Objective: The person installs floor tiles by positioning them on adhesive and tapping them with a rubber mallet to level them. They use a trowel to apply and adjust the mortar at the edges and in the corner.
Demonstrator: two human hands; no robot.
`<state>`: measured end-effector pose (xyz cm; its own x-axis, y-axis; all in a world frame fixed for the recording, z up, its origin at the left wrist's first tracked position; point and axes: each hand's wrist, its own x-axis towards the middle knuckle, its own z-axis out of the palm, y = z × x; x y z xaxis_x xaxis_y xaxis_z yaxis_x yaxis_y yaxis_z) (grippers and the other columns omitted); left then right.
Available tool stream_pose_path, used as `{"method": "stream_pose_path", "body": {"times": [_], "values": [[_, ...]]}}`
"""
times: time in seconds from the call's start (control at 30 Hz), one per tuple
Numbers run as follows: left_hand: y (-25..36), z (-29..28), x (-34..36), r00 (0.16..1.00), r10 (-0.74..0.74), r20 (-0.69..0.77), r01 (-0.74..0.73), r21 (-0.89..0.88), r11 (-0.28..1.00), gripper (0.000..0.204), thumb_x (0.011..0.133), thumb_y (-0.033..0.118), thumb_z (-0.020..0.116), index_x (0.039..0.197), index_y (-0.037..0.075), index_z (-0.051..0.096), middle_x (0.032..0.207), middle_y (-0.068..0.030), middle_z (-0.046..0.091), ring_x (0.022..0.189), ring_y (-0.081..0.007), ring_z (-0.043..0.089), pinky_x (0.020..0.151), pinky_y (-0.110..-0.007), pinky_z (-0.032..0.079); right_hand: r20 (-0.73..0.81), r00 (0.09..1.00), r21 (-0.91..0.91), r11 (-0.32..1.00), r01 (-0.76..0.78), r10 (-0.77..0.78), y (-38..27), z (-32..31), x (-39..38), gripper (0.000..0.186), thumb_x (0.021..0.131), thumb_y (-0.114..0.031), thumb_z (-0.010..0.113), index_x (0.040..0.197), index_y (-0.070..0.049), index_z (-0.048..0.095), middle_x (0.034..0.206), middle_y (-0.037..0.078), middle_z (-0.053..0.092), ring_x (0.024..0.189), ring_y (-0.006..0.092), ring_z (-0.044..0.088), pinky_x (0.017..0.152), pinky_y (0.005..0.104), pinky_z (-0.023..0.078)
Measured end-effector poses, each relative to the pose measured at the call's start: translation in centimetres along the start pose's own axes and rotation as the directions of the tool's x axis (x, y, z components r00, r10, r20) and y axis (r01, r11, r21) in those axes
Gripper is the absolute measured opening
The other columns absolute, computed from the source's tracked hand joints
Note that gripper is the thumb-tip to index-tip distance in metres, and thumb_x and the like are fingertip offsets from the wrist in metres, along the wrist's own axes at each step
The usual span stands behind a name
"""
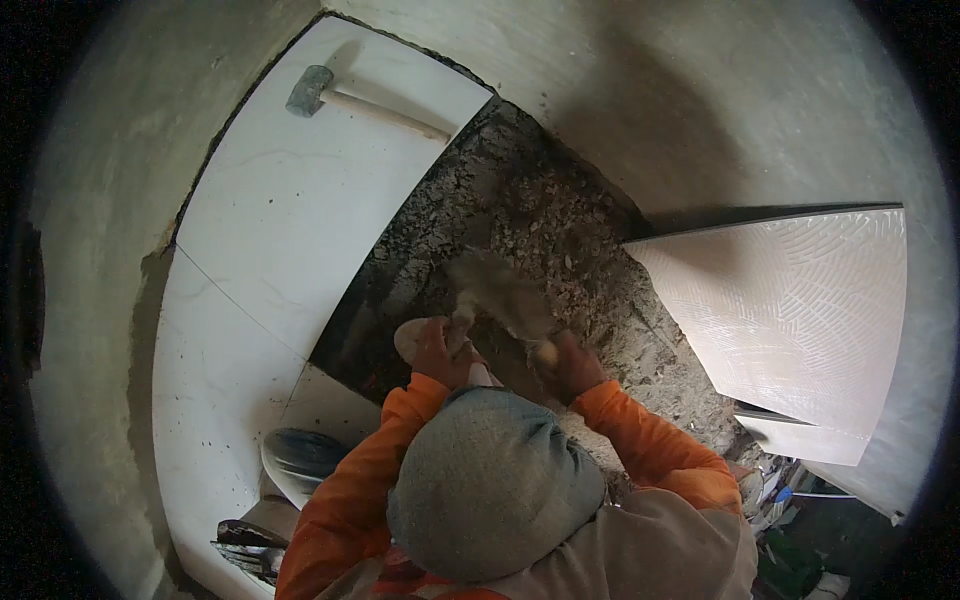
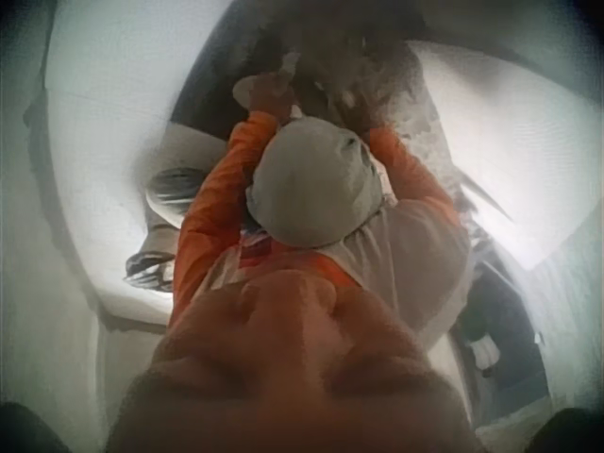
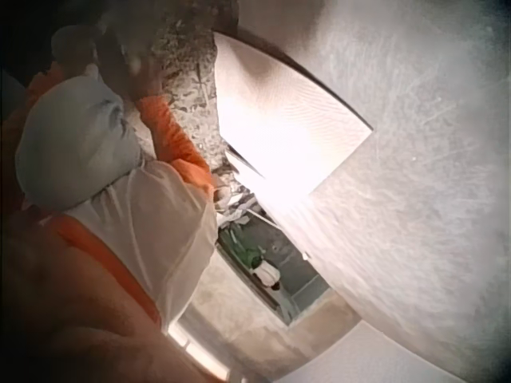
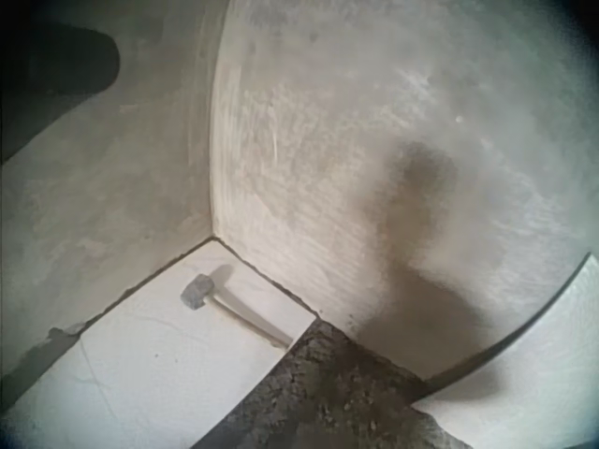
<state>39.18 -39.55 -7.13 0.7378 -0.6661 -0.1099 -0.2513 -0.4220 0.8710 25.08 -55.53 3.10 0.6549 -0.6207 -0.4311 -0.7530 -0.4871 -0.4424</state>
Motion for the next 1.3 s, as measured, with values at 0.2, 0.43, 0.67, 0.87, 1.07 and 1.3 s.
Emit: {"method": "stream_pose_path", "body": {"times": [0.2, 0.43, 0.67, 0.87, 1.07, 1.3], "values": [[0.9, 0.7, -0.1, 0.985, -0.151, 0.086, 0.157, -0.063, 0.986, 0.052, 0.079, 0.032, 0.063, 0.115, 0.000, 0.042, 0.090, -0.0264, 0.062, 0.080, -0.0469, 0.060, 0.080, -0.051, 0.044, 0.121, 0.988, -0.133, 0.985, 0.111, -0.095, 7.7, 4.6, 2.4, 0.035, 0.080, -0.029, 0.063, 0.102, -0.006, 0.049, 0.085, 0.023, 0.061, 0.079, 0.0429, 0.062, 0.066, 0.0488, 0.050], [-2.7, 2.2, -0.7, 0.994, 0.070, 0.078, -0.076, 0.074, 0.994, 0.048, 0.079, 0.032, 0.063, 0.110, -0.001, 0.047, 0.081, -0.0272, 0.061, 0.077, -0.0454, 0.060, 0.077, -0.053, 0.045, 0.170, 0.965, -0.166, 0.959, 0.230, -0.202, 2.7, 2.7, 1.0, 0.033, 0.081, -0.033, 0.062, 0.099, -0.007, 0.052, 0.079, 0.023, 0.062, 0.076, 0.0418, 0.063, 0.065, 0.0484, 0.051], [-1.3, 0.8, -1.1, 0.989, -0.071, 0.133, 0.073, -0.013, 0.997, 0.047, 0.076, 0.034, 0.065, 0.105, 0.000, 0.051, 0.080, -0.0228, 0.063, 0.074, -0.0436, 0.060, 0.076, -0.052, 0.045, 0.018, 0.991, -0.003, 0.991, -0.132, 0.132, 3.1, 3.2, 2.8, 0.036, 0.080, -0.037, 0.062, 0.098, -0.007, 0.055, 0.081, 0.024, 0.063, 0.079, 0.0412, 0.063, 0.068, 0.0490, 0.051], [-2.2, 1.2, -1.1, 0.993, 0.031, 0.115, -0.041, 0.090, 0.995, 0.049, 0.076, 0.034, 0.064, 0.108, 0.000, 0.049, 0.085, -0.0235, 0.062, 0.075, -0.0444, 0.060, 0.075, -0.053, 0.045, 0.074, 0.947, 0.084, 0.944, -0.318, 0.313, 1.9, 3.2, 4.2, 0.029, 0.084, -0.034, 0.057, 0.099, -0.008, 0.056, 0.082, 0.022, 0.064, 0.079, 0.0405, 0.064, 0.070, 0.0466, 0.052], [-2.2, 1.0, -1.1, 0.942, -0.149, 0.300, 0.146, 0.033, 0.989, 0.056, 0.079, 0.040, 0.061, 0.113, -0.003, 0.046, 0.090, -0.0276, 0.061, 0.079, -0.0456, 0.061, 0.073, -0.051, 0.047, 0.042, 0.999, -0.162, 0.986, -0.027, 0.035, 4.2, 4.5, 5.2, 0.029, 0.082, -0.029, 0.059, 0.103, -0.009, 0.054, 0.082, 0.021, 0.064, 0.080, 0.0399, 0.064, 0.071, 0.0475, 0.051], [0.5, -0.2, -0.8, 0.932, -0.202, 0.300, 0.179, 0.104, 0.978, 0.051, 0.078, 0.035, 0.063, 0.110, -0.001, 0.048, 0.091, -0.0281, 0.061, 0.082, -0.0480, 0.058, 0.074, -0.051, 0.047, 0.064, 0.997, -0.173, 0.984, -0.039, 0.051, 4.5, 3.1, 5.9, 0.037, 0.082, -0.033, 0.060, 0.107, -0.006, 0.053, 0.090, 0.024, 0.064, 0.086, 0.0415, 0.062, 0.071, 0.0472, 0.050]]}}
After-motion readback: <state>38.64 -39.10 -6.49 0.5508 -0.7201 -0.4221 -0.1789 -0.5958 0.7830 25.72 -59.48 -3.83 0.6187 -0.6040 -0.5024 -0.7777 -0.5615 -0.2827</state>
